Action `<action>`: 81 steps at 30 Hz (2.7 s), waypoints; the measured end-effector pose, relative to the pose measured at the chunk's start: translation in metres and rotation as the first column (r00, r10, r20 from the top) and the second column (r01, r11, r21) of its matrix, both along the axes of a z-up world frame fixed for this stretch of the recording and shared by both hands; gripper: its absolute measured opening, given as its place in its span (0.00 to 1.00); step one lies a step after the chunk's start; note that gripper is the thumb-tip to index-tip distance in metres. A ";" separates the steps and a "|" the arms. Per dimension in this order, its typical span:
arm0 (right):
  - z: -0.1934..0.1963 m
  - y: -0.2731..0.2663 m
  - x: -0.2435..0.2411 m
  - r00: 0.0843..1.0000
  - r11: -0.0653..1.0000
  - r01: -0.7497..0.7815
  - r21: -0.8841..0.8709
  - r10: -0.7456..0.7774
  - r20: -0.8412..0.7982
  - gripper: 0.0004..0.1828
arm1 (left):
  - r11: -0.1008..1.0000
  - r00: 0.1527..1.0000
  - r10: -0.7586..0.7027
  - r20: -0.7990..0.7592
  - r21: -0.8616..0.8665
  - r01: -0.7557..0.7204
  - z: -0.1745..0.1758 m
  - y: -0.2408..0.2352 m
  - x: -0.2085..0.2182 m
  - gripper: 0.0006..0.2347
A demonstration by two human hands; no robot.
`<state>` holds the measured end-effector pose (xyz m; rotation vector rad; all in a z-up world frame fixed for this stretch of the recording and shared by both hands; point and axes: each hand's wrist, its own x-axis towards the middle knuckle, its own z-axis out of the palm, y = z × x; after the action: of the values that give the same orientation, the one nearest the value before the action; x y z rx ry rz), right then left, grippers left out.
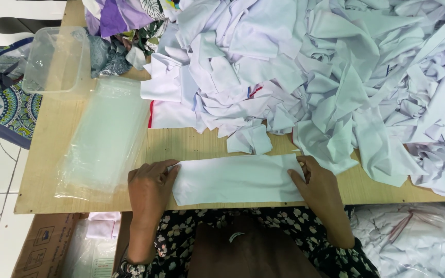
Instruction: Folding white fabric scraps and placing them into small plastic bags
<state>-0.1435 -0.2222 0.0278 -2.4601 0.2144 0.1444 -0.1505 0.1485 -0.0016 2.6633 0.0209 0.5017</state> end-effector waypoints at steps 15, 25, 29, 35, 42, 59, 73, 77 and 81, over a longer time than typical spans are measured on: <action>-0.024 0.015 0.025 0.710 0.909 -0.179 -0.377 0.384 0.589 0.16 | 0.914 0.905 -0.405 -0.133 -0.031 0.405 0.009 -0.079 -0.014 0.22; -0.022 0.047 0.071 0.707 0.867 -0.421 -0.265 0.497 0.503 0.26 | 0.820 0.841 -0.534 -0.083 0.191 0.539 -0.017 -0.092 -0.022 0.28; -0.035 0.033 0.077 0.756 0.834 -0.400 -0.381 0.535 0.377 0.18 | 0.823 0.839 -0.541 -0.063 0.169 0.543 -0.016 -0.092 -0.021 0.28; -0.002 0.015 0.057 0.743 0.910 -0.369 -0.188 0.411 0.528 0.05 | 0.829 0.841 -0.538 -0.049 0.150 0.539 -0.019 -0.093 -0.022 0.28; 0.027 -0.005 0.025 0.776 0.962 -0.272 -0.016 0.229 0.587 0.05 | 0.712 0.777 -0.613 0.143 -0.326 0.622 0.000 -0.101 -0.029 0.20; 0.080 -0.013 -0.048 0.495 0.652 -0.750 -0.108 0.662 0.563 0.04 | -0.479 0.693 -0.720 0.039 -0.750 -0.456 0.042 -0.149 0.023 0.28; 0.079 -0.044 -0.048 0.693 0.732 -0.679 0.060 0.612 0.380 0.08 | -0.382 0.845 -0.505 -0.176 -0.832 -0.402 0.065 -0.142 0.018 0.24; 0.081 -0.020 -0.025 0.654 0.746 -0.666 0.006 0.580 0.485 0.11 | -0.335 0.744 -0.667 -0.021 -0.884 -0.325 0.058 -0.156 0.004 0.29; 0.071 0.004 -0.002 0.596 0.770 -0.629 -0.105 0.564 0.571 0.09 | -0.301 0.577 -0.806 0.133 -0.931 -0.205 0.020 -0.167 -0.011 0.36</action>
<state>-0.1456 -0.2178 0.0987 -2.2390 -0.8886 -0.3077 -0.1611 -0.0182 0.0185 0.7716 -0.1818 -0.6485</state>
